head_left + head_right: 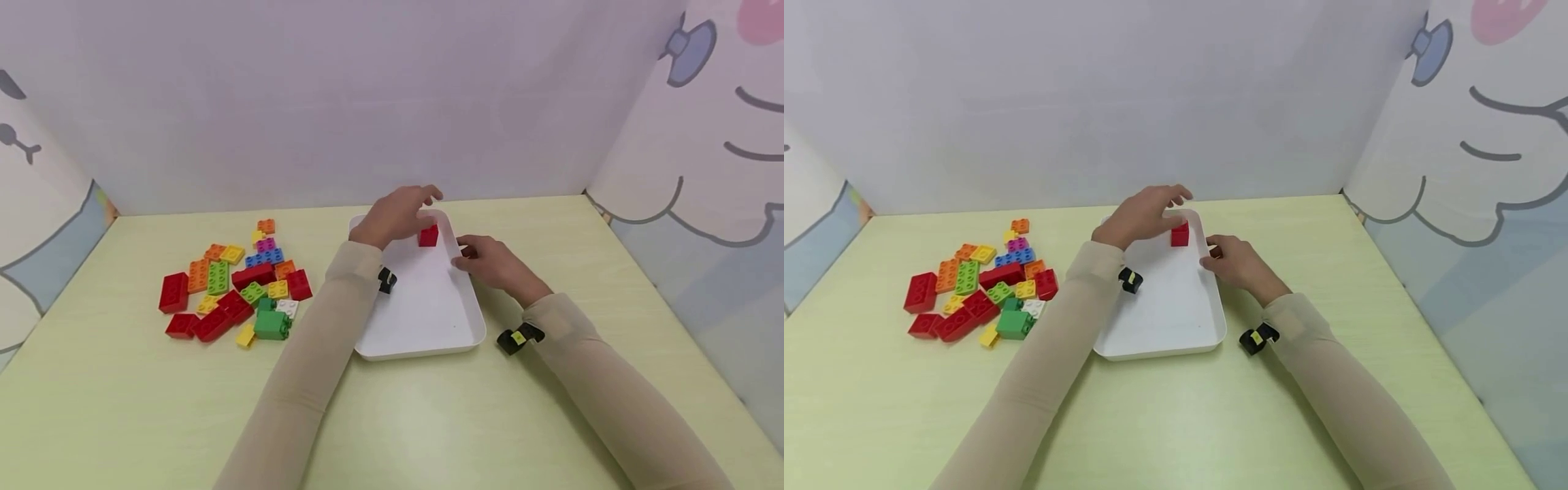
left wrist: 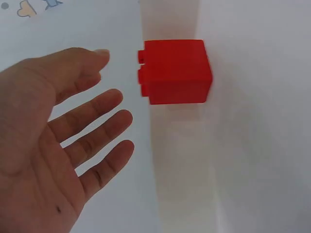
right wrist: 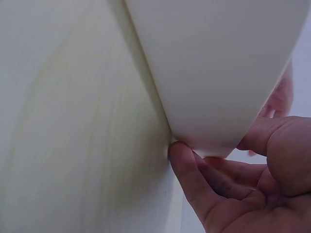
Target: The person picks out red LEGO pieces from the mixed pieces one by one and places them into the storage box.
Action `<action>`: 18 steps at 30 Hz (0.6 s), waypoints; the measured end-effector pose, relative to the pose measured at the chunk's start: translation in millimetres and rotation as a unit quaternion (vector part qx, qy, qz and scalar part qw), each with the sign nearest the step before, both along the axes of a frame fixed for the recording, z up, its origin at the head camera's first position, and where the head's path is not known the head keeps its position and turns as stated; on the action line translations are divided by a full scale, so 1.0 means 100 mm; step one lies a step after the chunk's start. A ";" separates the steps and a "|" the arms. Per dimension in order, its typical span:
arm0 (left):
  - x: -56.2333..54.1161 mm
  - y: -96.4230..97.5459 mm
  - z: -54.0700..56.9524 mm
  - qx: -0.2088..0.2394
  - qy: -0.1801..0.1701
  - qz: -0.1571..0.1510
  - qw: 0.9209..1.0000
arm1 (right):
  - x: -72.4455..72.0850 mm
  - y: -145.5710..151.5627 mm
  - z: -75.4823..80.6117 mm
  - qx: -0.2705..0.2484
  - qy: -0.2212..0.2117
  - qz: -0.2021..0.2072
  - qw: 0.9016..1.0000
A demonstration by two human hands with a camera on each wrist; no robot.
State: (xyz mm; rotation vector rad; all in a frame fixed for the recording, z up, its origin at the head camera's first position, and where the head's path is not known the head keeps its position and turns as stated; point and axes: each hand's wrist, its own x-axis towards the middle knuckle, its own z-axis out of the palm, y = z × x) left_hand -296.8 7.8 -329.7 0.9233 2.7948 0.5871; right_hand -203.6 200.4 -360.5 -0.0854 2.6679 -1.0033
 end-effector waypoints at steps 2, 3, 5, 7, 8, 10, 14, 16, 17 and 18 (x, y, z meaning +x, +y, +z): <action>0.01 -0.07 0.09 0.018 0.014 0.008 1.000 | -0.01 -0.01 -0.01 0.004 0.001 0.001 1.000; 0.02 -0.11 0.15 0.028 0.018 0.012 0.999 | -0.01 -0.02 -0.01 0.005 0.001 0.000 1.000; 0.05 -0.22 0.28 0.052 0.029 0.022 0.998 | -0.02 -0.02 -0.02 0.007 -0.001 -0.001 1.000; 0.11 -0.33 0.43 0.077 0.041 0.033 0.996 | -0.03 -0.03 -0.02 0.007 -0.002 0.000 1.000; 0.15 -0.38 0.51 0.086 0.048 0.040 0.994 | -0.03 -0.04 -0.02 0.006 -0.002 0.000 1.000; 0.23 -0.49 0.67 0.106 0.069 0.053 0.991 | -0.04 -0.04 -0.03 0.005 0.002 0.002 1.000; 0.35 -0.64 0.88 0.126 0.105 0.065 0.984 | -0.06 -0.04 -0.03 0.006 0.011 0.005 1.000; 0.38 -0.69 0.91 0.134 0.115 0.063 0.982 | -0.06 -0.04 -0.04 0.007 0.010 0.004 1.000; 0.38 -0.71 0.91 0.136 0.118 0.060 0.982 | -0.06 -0.04 -0.05 0.007 0.007 0.002 1.000; 0.38 -0.72 0.91 0.138 0.119 0.058 0.982 | -0.06 -0.04 -0.06 0.008 0.005 0.002 1.000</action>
